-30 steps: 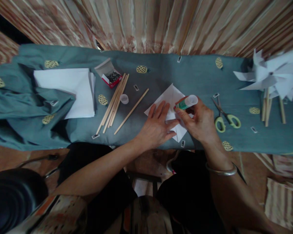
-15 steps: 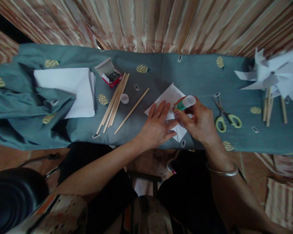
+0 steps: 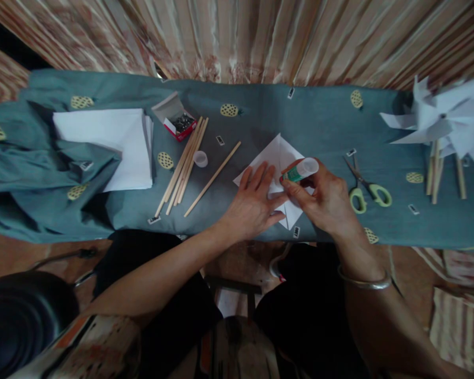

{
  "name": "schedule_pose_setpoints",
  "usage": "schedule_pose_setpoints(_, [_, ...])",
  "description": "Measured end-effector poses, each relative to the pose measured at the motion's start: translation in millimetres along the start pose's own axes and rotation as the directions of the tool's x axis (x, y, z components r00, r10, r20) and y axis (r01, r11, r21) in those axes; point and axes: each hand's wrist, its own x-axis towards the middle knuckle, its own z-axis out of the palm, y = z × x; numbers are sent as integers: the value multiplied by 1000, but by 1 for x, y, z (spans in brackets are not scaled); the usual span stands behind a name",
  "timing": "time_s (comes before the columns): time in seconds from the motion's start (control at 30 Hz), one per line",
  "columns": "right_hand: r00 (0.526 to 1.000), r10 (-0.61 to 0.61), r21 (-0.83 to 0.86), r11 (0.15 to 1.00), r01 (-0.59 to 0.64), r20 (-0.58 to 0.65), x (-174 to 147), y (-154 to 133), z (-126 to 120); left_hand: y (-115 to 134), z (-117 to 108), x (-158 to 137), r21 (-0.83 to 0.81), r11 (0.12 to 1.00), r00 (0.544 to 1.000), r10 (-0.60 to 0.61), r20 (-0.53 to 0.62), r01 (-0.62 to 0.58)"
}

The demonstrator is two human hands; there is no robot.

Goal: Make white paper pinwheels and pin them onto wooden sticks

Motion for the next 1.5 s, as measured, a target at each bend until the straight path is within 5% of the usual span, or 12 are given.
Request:
schedule_pose_setpoints(0.6, [999, 27, -21, 999, -28, -35, -3, 1, -3, 3, -5, 1, -3, 1000, 999, -21, 24, 21])
schedule_pose_setpoints(0.8, [960, 148, 167, 980, -110, -239, 0, 5, 1, 4, -9, 2, 14, 999, 997, -32, 64, 31])
schedule_pose_setpoints(0.93, [902, 316, 594, 800, -87, -294, 7, 17, 1, 4, -9, 2, 26, 999, 996, -40, 78, 38])
schedule_pose_setpoints(1.1, [856, 515, 917, 358, -179, -34, 13, 26, 3, 1, -7, 1, 31, 999, 996, -38, 79, 35])
schedule_pose_setpoints(1.2, [857, 506, 955, 198, -223, 95, 12, 25, 6, -1, -7, -1, 8, 1000, 998, -23, 58, 22])
schedule_pose_setpoints(1.33, [854, 487, 946, 151, -287, 181, 9, 21, 6, -1, -9, -4, -21, 999, 999, 42, -15, -42])
schedule_pose_setpoints(1.5, [893, 411, 878, 338, -338, 186, 2, 25, 0, -12, -31, -11, -16, 996, 990, 86, -109, -88])
